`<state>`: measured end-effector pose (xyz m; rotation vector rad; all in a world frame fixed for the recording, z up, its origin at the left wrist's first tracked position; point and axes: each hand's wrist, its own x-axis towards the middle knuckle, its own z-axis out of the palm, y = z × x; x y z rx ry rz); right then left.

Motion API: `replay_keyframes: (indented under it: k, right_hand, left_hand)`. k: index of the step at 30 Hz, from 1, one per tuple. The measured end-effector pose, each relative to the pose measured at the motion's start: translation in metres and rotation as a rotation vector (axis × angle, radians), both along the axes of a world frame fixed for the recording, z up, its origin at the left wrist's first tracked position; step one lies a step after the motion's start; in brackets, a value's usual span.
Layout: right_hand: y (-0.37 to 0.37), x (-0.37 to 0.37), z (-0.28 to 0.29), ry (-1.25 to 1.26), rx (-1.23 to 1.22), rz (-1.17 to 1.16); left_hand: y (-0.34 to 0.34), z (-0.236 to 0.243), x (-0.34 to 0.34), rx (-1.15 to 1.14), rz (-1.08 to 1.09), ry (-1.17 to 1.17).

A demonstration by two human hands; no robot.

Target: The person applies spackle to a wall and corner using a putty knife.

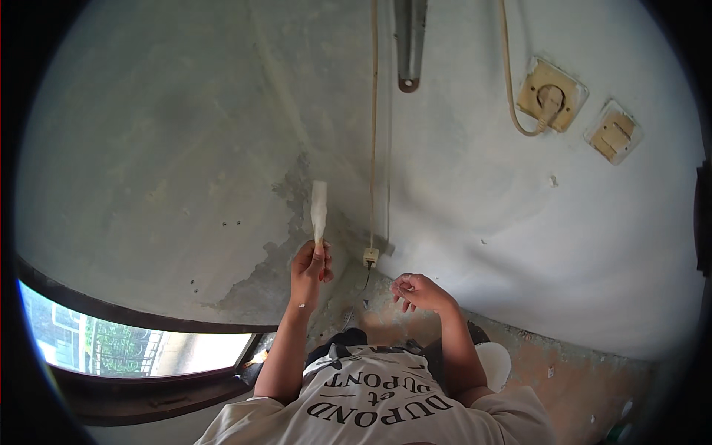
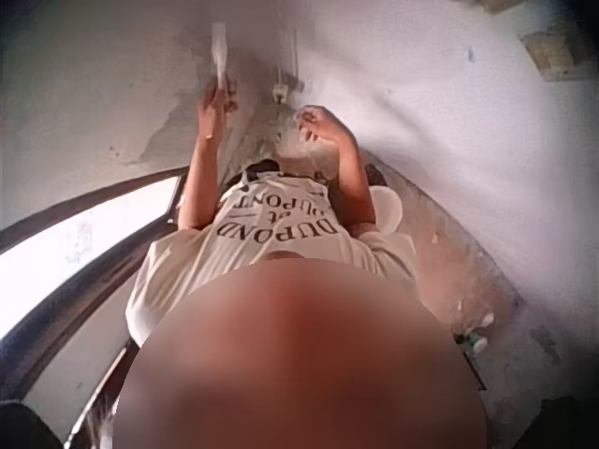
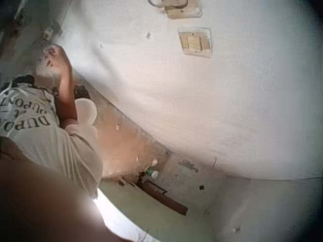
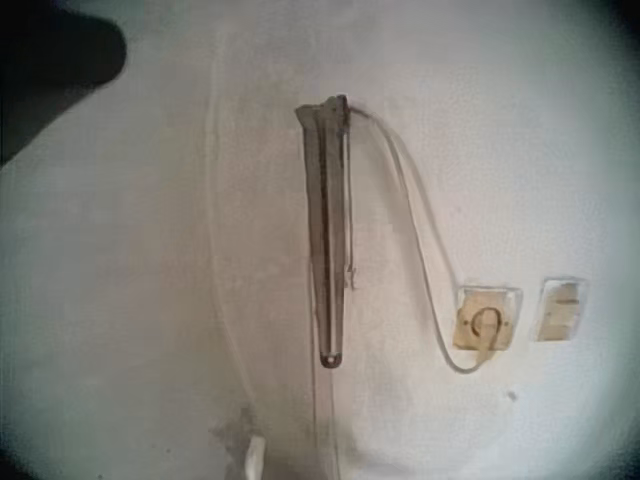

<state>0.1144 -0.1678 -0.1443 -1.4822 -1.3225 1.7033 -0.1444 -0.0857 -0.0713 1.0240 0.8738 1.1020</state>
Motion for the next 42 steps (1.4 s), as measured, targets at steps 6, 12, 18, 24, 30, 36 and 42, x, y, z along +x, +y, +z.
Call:
replay_keyframes:
  k: [6, 12, 18, 24, 30, 36, 42]
  right_hand:
    - [0.031, -0.007, 0.031, -0.077, 0.070, 0.000]
    - [0.049, -0.005, 0.053, -0.148, 0.075, -0.076]
    - [0.060, -0.018, 0.064, -0.163, 0.090, -0.101]
    - [0.076, -0.033, 0.069, -0.165, 0.072, -0.107]
    - [0.088, -0.045, 0.048, -0.187, 0.036, -0.023]
    - [0.093, -0.055, 0.037, -0.146, -0.010, 0.028]
    - [0.100, -0.060, 0.054, -0.130, 0.046, 0.069]
  left_hand:
    - [0.042, 0.016, -0.007, 0.070, -0.077, 0.056]
    - [0.101, 0.039, 0.003, 0.013, -0.121, -0.240]
    - [0.159, 0.050, 0.026, 0.048, -0.213, -0.221]
    - [0.175, 0.007, 0.034, -0.174, -0.203, 0.073]
    - [0.155, -0.046, 0.016, -0.310, -0.154, 0.324]
    - [0.120, -0.034, 0.005, -0.398, -0.288, 0.210]
    - [0.148, 0.084, 0.005, -0.195, -0.221, 0.023]
